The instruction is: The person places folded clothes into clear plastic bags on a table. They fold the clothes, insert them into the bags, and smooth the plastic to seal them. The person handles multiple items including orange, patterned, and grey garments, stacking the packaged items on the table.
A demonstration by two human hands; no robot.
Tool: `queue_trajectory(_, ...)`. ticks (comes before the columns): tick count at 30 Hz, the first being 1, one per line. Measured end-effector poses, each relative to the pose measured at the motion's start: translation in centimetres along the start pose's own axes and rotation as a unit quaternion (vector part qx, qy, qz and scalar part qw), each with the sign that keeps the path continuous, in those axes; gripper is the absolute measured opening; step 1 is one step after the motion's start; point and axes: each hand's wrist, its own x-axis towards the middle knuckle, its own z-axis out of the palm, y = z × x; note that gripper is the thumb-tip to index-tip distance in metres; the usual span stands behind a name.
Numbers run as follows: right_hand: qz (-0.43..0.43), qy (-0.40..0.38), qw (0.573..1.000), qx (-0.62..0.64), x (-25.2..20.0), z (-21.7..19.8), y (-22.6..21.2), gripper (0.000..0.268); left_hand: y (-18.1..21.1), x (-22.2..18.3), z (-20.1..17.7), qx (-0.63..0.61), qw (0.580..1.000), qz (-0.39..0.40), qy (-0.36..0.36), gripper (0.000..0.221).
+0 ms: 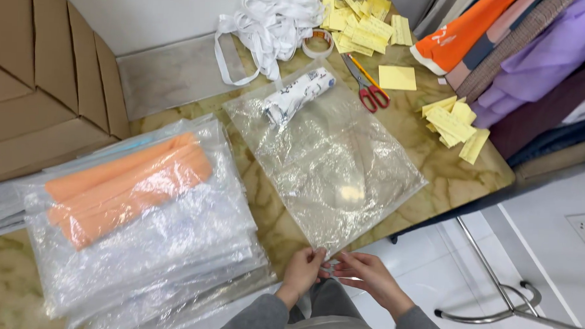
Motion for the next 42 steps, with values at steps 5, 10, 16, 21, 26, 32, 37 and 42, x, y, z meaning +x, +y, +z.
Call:
queue_trajectory(5, -0.067, -0.082, 0.993, -0.045, 2.7, 2.7, 3.7, 0.031, 0.1, -2.6, -0.6, 0.188, 0.973, 0.120, 0.055, 0.030)
queue_trajectory(10, -0.127, -0.073, 0.989, -0.038, 6.1, 2.1, 6.4, 0.034, -1.8, -1.3, -1.0, 0.204, 0.956, 0.188, 0.094, 0.036)
queue_trajectory(16, -0.190, -0.057, 0.979, 0.043, 8.3, 1.2, 5.6, 0.029, 0.5, -3.9, -2.0, 0.155, 0.957, 0.226, 0.094, 0.038)
queue_trajectory(21, -0.234, 0.006, 0.967, 0.095, 10.5, -5.8, -0.4, 0.039, 1.9, -6.9, -3.1, 0.119, 0.964, 0.233, 0.051, 0.039)
queue_trajectory(26, -0.208, 0.007, 0.972, 0.104, 13.2, -17.9, -7.0, 0.027, 1.9, -8.3, -6.0, -0.027, 0.989, 0.143, 0.036, 0.031)
queue_trajectory(32, 0.085, -0.185, 0.959, -0.198, 3.9, -9.1, -6.3, 0.047, 1.8, -7.2, -4.2, -0.127, 0.988, 0.082, 0.008, 0.029)
queue_trajectory(37, 0.077, -0.288, 0.954, -0.037, 6.7, -4.6, -2.8, 0.033, 2.0, -8.7, -3.7, -0.142, 0.985, 0.091, 0.026, 0.028)
queue_trajectory(42, 0.006, -0.280, 0.955, -0.101, 8.4, -5.9, -4.1, 0.047, 0.9, -8.6, -3.4, -0.032, 0.993, 0.107, 0.029, 0.031)
